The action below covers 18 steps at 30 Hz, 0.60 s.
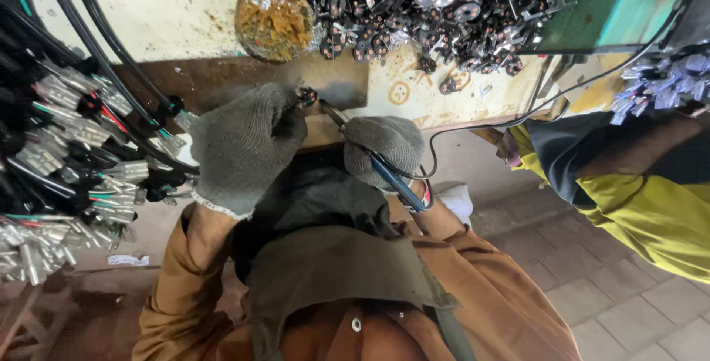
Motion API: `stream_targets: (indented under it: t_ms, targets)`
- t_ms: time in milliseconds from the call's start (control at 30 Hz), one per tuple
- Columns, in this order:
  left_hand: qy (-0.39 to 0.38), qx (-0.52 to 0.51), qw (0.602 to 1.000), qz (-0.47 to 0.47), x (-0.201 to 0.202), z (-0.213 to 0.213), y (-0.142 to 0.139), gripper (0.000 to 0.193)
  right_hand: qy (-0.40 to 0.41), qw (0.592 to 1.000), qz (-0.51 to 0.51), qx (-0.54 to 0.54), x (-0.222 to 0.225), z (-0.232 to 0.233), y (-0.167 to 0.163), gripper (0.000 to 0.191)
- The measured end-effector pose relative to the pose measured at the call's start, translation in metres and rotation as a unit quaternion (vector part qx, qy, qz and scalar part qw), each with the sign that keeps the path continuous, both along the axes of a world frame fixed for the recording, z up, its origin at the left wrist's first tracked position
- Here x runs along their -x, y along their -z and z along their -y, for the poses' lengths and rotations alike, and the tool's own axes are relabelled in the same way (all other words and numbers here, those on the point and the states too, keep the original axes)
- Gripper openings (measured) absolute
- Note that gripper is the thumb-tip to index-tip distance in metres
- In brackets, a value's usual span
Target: The person solders electrical wires to connector plugs at a workbench. They hold a wire in one hand and a soldering iron in the other, apply solder to the joint, then place the finished connector aside and pick up the next one, repeating the process.
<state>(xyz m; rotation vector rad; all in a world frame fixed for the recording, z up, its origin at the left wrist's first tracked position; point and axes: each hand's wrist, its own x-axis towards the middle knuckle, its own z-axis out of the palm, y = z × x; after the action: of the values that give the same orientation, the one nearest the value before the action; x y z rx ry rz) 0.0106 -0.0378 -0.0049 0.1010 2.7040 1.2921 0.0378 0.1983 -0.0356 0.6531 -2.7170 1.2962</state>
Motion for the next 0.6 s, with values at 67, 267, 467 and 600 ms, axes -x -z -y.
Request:
stream_targets:
  t_ms: [67, 267, 467, 600]
  targets:
    - [0.004, 0.007, 1.0, 0.001, -0.0006, -0.0001, 0.0007, 0.009, 0.005, 0.998, 0.028, -0.064, 0.0004, -0.0001, -0.002, 0.015]
    - [0.002, -0.012, 1.0, 0.0, -0.0029, 0.001, 0.0025, 0.01, -0.001, 0.999, -0.001, -0.039, -0.0017, -0.0034, -0.0019, 0.02]
    - [-0.001, -0.001, 1.0, -0.01, -0.0016, -0.0008, -0.0007, 0.01, -0.007, 0.999, 0.031, -0.022, -0.0005, -0.0055, 0.0007, 0.021]
    - [-0.002, -0.005, 1.0, -0.03, -0.0009, -0.0007, -0.0011, 0.011, -0.016, 0.999, 0.021, -0.021, 0.0041, -0.0014, -0.0045, 0.022]
